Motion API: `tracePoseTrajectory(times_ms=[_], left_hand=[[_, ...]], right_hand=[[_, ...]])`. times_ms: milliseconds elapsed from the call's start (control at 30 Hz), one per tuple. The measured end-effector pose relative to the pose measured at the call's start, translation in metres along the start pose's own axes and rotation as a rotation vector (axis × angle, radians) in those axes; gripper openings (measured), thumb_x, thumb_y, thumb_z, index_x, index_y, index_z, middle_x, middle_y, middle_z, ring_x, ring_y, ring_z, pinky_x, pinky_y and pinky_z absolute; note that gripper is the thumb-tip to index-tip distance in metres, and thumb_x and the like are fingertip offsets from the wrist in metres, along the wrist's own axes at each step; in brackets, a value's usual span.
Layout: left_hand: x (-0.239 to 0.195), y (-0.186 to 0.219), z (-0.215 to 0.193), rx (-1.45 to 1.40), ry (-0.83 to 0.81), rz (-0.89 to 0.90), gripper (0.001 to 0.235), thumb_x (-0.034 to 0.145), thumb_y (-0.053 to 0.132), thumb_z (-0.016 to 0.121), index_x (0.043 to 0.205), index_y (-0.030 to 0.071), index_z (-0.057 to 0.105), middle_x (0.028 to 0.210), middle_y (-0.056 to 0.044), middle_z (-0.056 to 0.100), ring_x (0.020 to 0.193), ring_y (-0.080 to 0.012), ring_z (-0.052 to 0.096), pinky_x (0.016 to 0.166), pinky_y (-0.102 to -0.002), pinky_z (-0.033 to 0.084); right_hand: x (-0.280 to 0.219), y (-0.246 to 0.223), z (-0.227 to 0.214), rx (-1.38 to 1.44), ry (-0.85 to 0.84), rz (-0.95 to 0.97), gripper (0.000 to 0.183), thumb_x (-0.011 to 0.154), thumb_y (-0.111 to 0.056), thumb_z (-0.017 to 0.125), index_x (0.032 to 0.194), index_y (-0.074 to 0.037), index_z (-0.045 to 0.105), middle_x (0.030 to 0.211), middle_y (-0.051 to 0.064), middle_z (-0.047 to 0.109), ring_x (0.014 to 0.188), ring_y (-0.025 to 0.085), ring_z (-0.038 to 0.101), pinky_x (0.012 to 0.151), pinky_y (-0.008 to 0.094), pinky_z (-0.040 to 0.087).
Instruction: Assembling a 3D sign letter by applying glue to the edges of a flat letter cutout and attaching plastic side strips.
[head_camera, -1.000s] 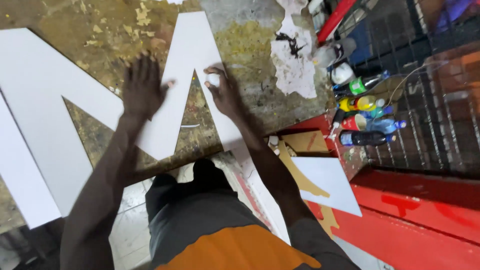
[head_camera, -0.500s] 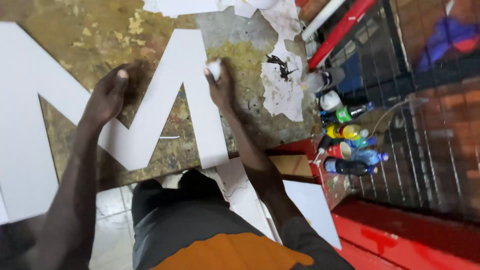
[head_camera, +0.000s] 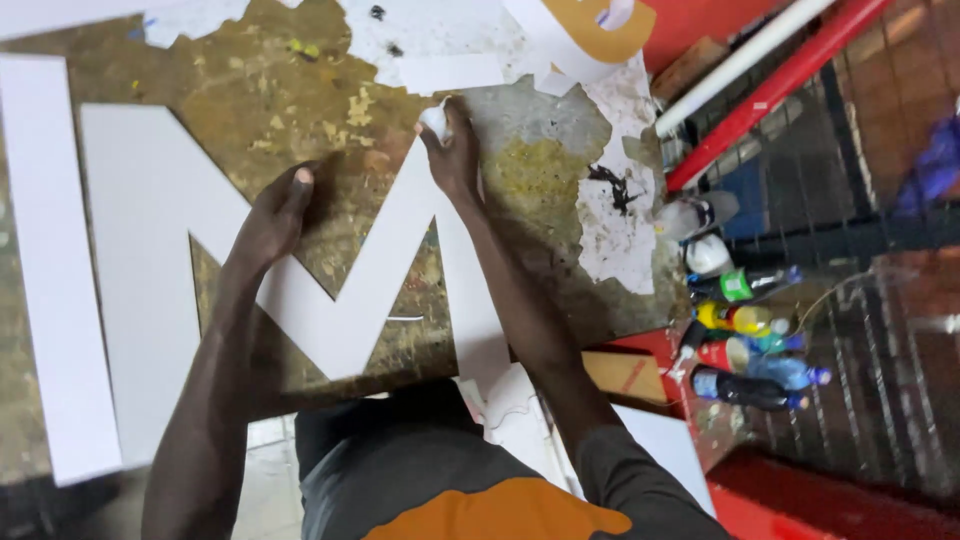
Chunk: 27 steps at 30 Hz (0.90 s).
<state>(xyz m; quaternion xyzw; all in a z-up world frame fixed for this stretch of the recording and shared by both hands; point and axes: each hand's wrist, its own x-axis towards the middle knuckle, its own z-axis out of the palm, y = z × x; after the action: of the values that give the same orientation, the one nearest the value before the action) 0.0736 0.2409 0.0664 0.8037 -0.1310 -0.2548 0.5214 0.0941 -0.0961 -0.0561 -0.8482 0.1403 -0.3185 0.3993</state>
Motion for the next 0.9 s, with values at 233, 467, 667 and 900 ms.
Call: tracePoseTrajectory(times_ms=[233, 467, 667, 900], left_hand=[[0.084, 0.004, 0.036, -0.03, -0.116, 0.275, 0.053, 0.128, 0.046, 0.051, 0.165, 0.008, 0.057, 0.126, -0.024, 0.076, 0.12, -0.0393, 0.075, 0.111, -0.061, 0.051], [0.16, -0.026, 0.092, 0.566, 0.139, 0.777, 0.036, 0.107, 0.023, 0.076, 0.14, 0.007, 0.081, 0.143, -0.023, 0.071, 0.127, -0.0532, 0.067, 0.109, -0.058, 0.052], [0.146, 0.002, 0.069, 0.245, 0.054, 0.724, 0.04, 0.113, 0.021, 0.07, 0.15, 0.007, 0.074, 0.14, -0.031, 0.07, 0.125, -0.0623, 0.063, 0.108, -0.067, 0.051], [0.192, -0.023, 0.021, 0.331, 0.116, 0.72, 0.042, 0.11, 0.036, 0.075, 0.142, 0.009, 0.078, 0.142, -0.022, 0.071, 0.134, -0.053, 0.065, 0.114, -0.063, 0.054]], right_hand=[[0.021, 0.073, -0.081, 0.025, 0.198, -0.09, 0.037, 0.096, -0.021, 0.095, 0.117, -0.002, 0.072, 0.107, 0.029, 0.073, 0.105, 0.042, 0.075, 0.097, 0.053, 0.06], [0.015, 0.118, -0.113, 0.043, -0.133, 0.191, 0.078, 0.095, -0.001, 0.083, 0.164, -0.006, 0.047, 0.15, 0.034, 0.063, 0.11, 0.042, 0.083, 0.082, 0.046, 0.071], [-0.022, 0.117, -0.11, 0.287, 0.243, 0.246, 0.064, 0.09, 0.011, 0.07, 0.148, -0.011, 0.053, 0.123, 0.004, 0.056, 0.106, 0.011, 0.063, 0.091, 0.015, 0.049], [0.038, 0.015, -0.002, 0.073, -0.132, -0.317, 0.041, 0.1, -0.01, 0.082, 0.14, -0.013, 0.073, 0.139, 0.008, 0.073, 0.137, 0.031, 0.071, 0.12, 0.043, 0.056]])
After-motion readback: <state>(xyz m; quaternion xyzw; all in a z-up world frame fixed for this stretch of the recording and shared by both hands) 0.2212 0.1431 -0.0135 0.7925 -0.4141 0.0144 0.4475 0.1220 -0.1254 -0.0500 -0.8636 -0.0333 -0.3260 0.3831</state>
